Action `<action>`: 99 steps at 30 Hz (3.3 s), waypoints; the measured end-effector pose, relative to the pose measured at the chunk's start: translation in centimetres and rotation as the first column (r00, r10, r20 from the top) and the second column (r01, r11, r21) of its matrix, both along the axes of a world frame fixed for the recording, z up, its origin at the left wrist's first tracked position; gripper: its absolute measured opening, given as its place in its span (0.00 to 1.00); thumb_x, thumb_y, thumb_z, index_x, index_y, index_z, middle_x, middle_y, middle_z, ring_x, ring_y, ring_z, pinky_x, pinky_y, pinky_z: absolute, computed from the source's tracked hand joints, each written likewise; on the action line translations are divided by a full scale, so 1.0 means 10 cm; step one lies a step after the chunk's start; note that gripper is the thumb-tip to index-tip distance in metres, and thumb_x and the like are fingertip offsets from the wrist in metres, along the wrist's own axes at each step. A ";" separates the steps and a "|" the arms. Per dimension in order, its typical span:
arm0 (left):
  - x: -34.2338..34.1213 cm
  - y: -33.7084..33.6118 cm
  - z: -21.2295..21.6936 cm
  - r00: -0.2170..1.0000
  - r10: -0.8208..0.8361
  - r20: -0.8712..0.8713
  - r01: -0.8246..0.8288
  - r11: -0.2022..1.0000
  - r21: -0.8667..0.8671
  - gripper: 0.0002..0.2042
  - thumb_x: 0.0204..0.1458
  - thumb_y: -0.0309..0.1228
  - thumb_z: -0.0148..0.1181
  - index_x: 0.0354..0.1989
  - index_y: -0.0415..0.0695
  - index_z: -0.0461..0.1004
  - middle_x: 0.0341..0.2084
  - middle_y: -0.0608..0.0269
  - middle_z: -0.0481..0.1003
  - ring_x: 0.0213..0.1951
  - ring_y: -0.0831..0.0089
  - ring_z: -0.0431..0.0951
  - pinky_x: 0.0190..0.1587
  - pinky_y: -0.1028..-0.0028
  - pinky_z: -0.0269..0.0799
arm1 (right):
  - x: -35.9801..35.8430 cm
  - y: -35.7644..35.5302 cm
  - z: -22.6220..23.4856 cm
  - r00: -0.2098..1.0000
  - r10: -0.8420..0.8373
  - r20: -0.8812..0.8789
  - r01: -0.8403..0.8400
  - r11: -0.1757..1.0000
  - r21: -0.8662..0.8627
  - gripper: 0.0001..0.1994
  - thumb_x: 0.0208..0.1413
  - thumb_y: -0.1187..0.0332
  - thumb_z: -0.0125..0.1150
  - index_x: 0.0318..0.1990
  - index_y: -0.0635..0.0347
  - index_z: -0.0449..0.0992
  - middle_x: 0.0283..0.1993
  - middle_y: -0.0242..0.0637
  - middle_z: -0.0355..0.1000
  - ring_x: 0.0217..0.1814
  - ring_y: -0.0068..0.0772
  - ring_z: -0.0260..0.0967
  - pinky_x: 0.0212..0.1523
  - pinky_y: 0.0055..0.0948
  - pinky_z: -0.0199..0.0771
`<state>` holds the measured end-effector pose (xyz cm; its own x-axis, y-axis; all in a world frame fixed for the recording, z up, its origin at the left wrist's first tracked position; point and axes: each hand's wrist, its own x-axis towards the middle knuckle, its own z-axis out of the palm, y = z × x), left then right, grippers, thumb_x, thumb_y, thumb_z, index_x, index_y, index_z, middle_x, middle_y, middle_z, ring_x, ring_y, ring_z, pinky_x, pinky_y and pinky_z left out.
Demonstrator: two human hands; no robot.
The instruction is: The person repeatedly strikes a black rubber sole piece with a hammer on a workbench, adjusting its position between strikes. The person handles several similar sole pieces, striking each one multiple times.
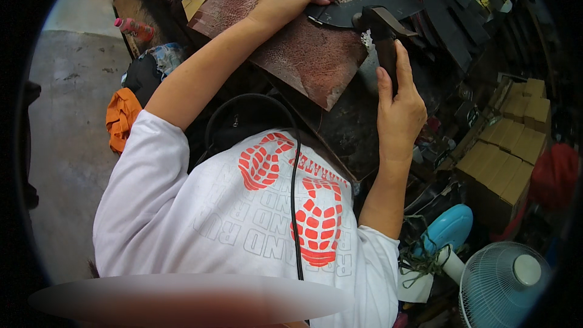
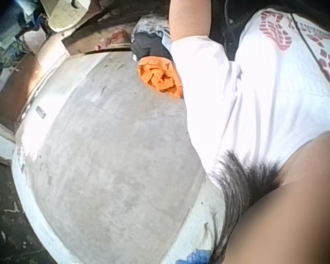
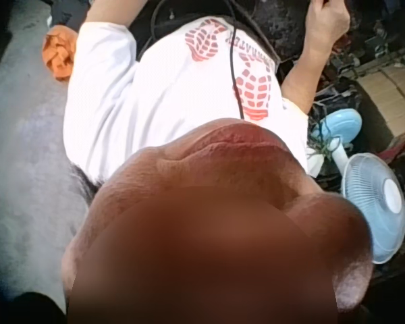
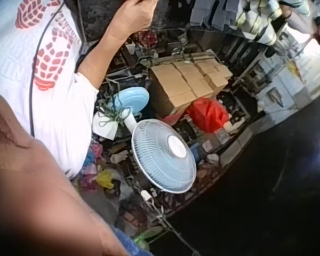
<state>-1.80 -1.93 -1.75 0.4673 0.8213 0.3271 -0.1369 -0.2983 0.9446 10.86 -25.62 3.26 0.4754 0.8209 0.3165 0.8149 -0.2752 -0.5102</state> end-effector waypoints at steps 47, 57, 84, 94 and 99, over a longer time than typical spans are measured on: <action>0.06 -0.26 0.27 0.968 0.201 -0.151 -0.081 0.818 0.569 0.07 0.55 0.29 0.65 0.37 0.39 0.78 0.28 0.50 0.80 0.31 0.56 0.83 0.35 0.65 0.79 | -0.13 -0.19 1.13 0.979 0.199 0.040 -0.172 0.713 0.679 0.24 0.66 0.49 0.56 0.46 0.67 0.73 0.30 0.41 0.71 0.24 0.26 0.66 0.24 0.22 0.65; 0.10 -0.21 0.16 0.954 0.205 -0.220 -0.021 0.775 0.632 0.07 0.56 0.29 0.64 0.40 0.41 0.78 0.30 0.52 0.80 0.35 0.57 0.82 0.37 0.66 0.77 | 0.14 -0.03 0.07 0.995 0.032 0.095 -0.038 0.997 0.063 0.27 0.65 0.59 0.62 0.70 0.33 0.66 0.48 0.46 0.81 0.44 0.46 0.83 0.41 0.38 0.79; 0.12 -0.18 0.30 0.966 -0.153 0.207 0.229 0.880 -0.417 0.06 0.60 0.27 0.61 0.42 0.38 0.78 0.32 0.63 0.80 0.32 0.75 0.80 0.38 0.75 0.78 | 0.07 -0.12 -0.16 0.976 -0.013 -0.218 0.045 0.989 0.144 0.25 0.66 0.64 0.62 0.70 0.42 0.68 0.31 0.25 0.71 0.25 0.12 0.59 0.25 0.18 0.63; 0.11 0.54 0.35 0.955 -0.270 -0.127 0.249 0.955 -0.159 0.04 0.58 0.23 0.58 0.36 0.37 0.78 0.24 0.65 0.77 0.20 0.74 0.78 0.24 0.75 0.77 | 0.04 -0.13 0.09 0.984 0.010 -0.175 0.020 0.986 0.166 0.25 0.65 0.65 0.62 0.70 0.45 0.68 0.46 0.32 0.78 0.38 0.19 0.68 0.36 0.22 0.70; 0.15 0.50 0.37 0.946 -0.155 -0.286 0.155 0.988 -0.024 0.05 0.56 0.23 0.60 0.29 0.37 0.79 0.23 0.63 0.78 0.16 0.76 0.76 0.20 0.74 0.73 | 0.01 -0.08 0.04 0.995 0.044 -0.085 -0.029 0.984 0.176 0.26 0.63 0.63 0.64 0.69 0.39 0.69 0.54 0.45 0.79 0.53 0.42 0.81 0.48 0.37 0.79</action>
<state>-0.25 3.04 1.98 0.6626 0.7317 0.1600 0.0949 -0.2939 0.9511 10.96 -26.43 3.66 0.4786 0.7739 0.4147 0.7725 -0.1466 -0.6179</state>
